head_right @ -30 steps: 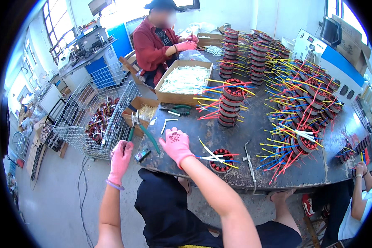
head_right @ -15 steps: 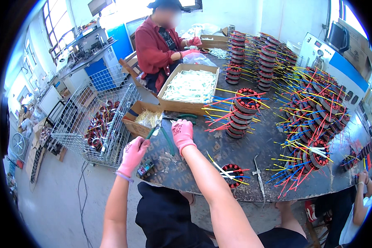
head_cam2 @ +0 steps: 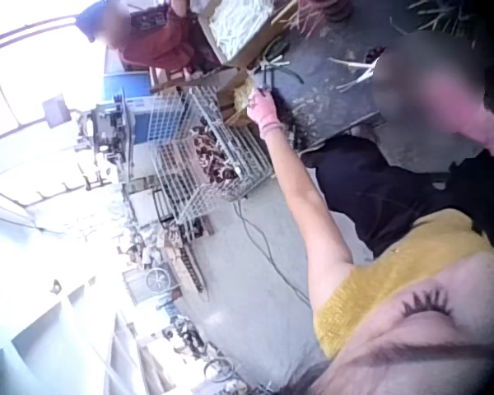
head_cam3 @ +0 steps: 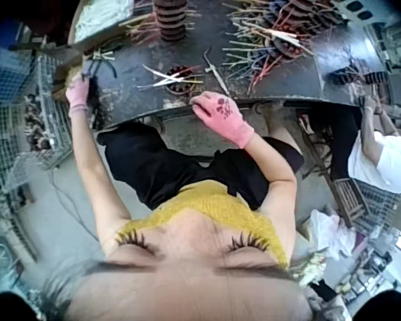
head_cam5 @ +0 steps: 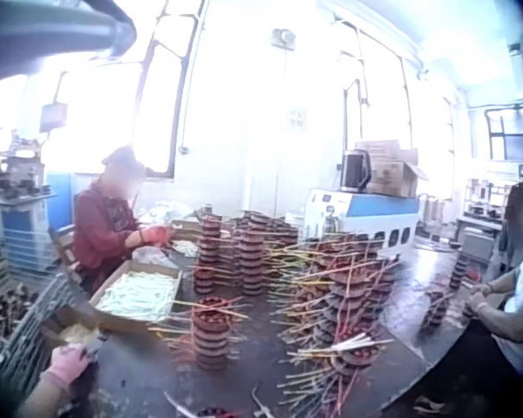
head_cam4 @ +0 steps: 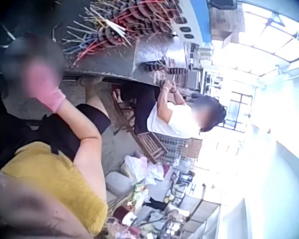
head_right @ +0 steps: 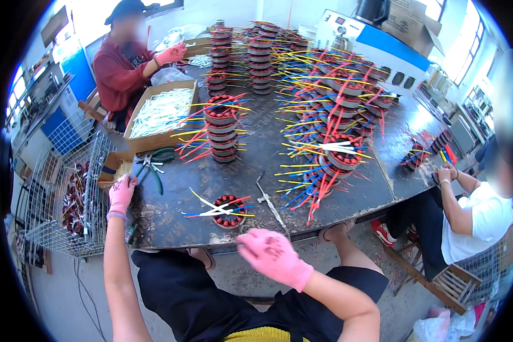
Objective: The person trims wires on a motor stator using pliers and then solders the wire ends with a soldering iron.
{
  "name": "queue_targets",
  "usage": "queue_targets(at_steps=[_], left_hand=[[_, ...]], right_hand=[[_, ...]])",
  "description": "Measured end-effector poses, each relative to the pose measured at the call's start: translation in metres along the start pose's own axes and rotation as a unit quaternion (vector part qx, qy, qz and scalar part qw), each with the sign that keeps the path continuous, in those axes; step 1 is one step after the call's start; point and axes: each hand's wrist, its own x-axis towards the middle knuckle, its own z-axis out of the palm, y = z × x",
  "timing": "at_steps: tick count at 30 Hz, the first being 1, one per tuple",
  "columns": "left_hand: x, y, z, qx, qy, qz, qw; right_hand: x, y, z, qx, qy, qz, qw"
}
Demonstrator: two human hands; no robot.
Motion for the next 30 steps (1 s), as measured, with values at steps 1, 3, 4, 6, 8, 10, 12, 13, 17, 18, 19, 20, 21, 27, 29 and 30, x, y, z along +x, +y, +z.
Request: queue_targets(at_steps=[1, 3, 4, 6, 8, 10, 12, 13, 17, 18, 19, 20, 21, 27, 29, 30], left_hand=[[0.001, -0.002, 0.000, 0.013, 0.020, 0.004, 1.000], [0.002, -0.006, -0.002, 0.049, 0.038, -0.019, 0.998], [0.000, 0.009, -0.007, 0.056, 0.055, -0.023, 0.997], [-0.011, 0.030, -0.016, 0.060, 0.099, -0.003, 0.993], [-0.028, 0.058, -0.030, -0.014, 0.150, 0.084, 0.985], [-0.061, 0.108, -0.058, -0.108, 0.134, 0.166, 0.971], [-0.110, 0.170, -0.091, -0.214, 0.057, 0.215, 0.951], [-0.131, 0.180, -0.099, -0.257, 0.048, 0.240, 0.935], [-0.203, 0.219, -0.118, -0.598, -0.297, 0.072, 0.740], [-0.213, 0.245, -0.130, -0.662, -0.366, 0.082, 0.649], [-0.220, 0.260, -0.129, -0.692, -0.382, 0.082, 0.607], [-0.226, 0.278, -0.127, -0.682, -0.390, 0.063, 0.615], [-0.232, 0.289, -0.126, -0.672, -0.398, 0.044, 0.623], [-0.249, 0.303, -0.123, -0.682, -0.443, 0.139, 0.565], [-0.250, 0.306, -0.125, -0.662, -0.413, 0.167, 0.603], [-0.252, 0.308, -0.130, -0.657, -0.382, 0.160, 0.630]], right_hand=[[-0.018, 0.009, -0.005, -0.026, 0.048, 0.030, 0.998], [-0.031, 0.030, -0.006, -0.176, 0.047, 0.134, 0.974], [-0.031, 0.044, 0.000, -0.227, 0.023, 0.164, 0.960], [-0.024, 0.064, 0.014, -0.298, -0.026, 0.210, 0.931], [-0.010, 0.078, 0.030, -0.314, -0.042, 0.236, 0.918], [-0.007, 0.083, 0.032, -0.228, 0.004, 0.245, 0.942], [-0.023, 0.093, 0.030, -0.144, 0.096, 0.224, 0.959], [-0.030, 0.079, 0.024, -0.065, 0.138, 0.214, 0.965], [-0.066, 0.008, -0.010, 0.243, 0.184, 0.197, 0.932], [-0.080, -0.002, -0.020, 0.313, 0.172, 0.209, 0.910], [-0.091, -0.010, -0.023, 0.327, 0.167, 0.190, 0.911], [-0.101, -0.015, -0.025, 0.337, 0.164, 0.172, 0.911], [-0.110, -0.018, -0.023, 0.347, 0.161, 0.154, 0.911], [-0.142, -0.012, -0.036, 0.676, -0.103, 0.244, 0.688], [-0.147, -0.010, -0.035, 0.706, -0.137, 0.246, 0.650], [-0.147, -0.014, -0.035, 0.713, -0.119, 0.253, 0.643]])
